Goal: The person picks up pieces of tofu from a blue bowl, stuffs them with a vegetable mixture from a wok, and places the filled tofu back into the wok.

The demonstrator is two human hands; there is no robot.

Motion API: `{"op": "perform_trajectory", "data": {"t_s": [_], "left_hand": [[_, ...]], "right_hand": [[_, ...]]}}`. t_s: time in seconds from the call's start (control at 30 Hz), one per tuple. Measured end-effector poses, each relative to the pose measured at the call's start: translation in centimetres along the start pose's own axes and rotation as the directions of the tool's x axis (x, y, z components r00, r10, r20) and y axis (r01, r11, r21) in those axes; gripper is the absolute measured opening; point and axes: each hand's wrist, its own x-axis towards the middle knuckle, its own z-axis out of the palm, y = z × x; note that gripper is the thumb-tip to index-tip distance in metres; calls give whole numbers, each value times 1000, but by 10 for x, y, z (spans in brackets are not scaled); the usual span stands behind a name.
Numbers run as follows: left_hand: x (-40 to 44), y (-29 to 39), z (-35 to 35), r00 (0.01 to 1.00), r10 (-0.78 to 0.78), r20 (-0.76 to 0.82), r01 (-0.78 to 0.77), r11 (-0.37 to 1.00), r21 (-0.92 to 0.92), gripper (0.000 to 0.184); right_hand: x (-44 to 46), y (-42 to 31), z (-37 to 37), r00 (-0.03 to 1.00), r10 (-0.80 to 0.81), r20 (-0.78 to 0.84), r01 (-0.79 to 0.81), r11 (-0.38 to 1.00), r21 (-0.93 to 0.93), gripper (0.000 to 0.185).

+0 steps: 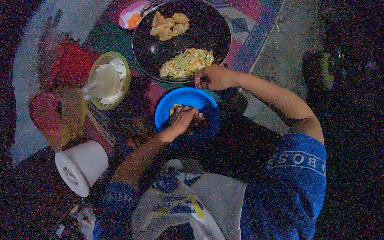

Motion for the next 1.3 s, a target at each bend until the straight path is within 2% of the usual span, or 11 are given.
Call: {"op": "perform_trajectory", "data": {"t_s": [0.03,0.13,0.23,0.43,0.5,0.57,1.03,1.1,1.17,1.2,1.3], "left_hand": [[0,-2,-10,1000,-8,-9,8,1000,3,18],[1,-6,-31,990,-83,-113,-21,707,-707,34],[12,-8,-70,925,-360,-119,-110,46,-993,32],[39,3,-123,838,-516,-175,-197,13,-980,31],[41,2,-125,860,-461,-218,-217,56,-975,30],[42,5,-121,768,-586,-259,-244,107,-964,27],[42,-19,-118,798,-562,-219,-312,-73,-947,39],[36,-26,-122,797,-564,-216,-322,-95,-942,41],[28,-33,-128,787,-572,-232,-357,-115,-927,43],[27,-47,-120,785,-511,-349,-407,-2,-913,45],[23,-53,-129,697,-684,-217,-389,-106,-915,45]], "right_hand": [[8,1,-3,1000,-10,4,10,1000,-6,15],[7,-8,1,998,-60,16,56,975,215,18],[21,-20,7,994,-61,-96,90,940,330,30],[58,-22,-8,916,-116,-383,227,939,258,48],[63,-16,-13,952,-13,-305,192,801,567,46],[64,-12,-14,947,-10,-320,205,788,581,43],[80,-1,-27,983,172,-61,-85,727,682,30],[90,9,-35,966,254,-56,-167,769,618,26],[110,48,-34,976,2,-219,7,999,37,29],[119,61,-28,984,-38,-173,32,999,-35,34],[130,53,-3,959,-153,-239,72,945,-318,38]]}}
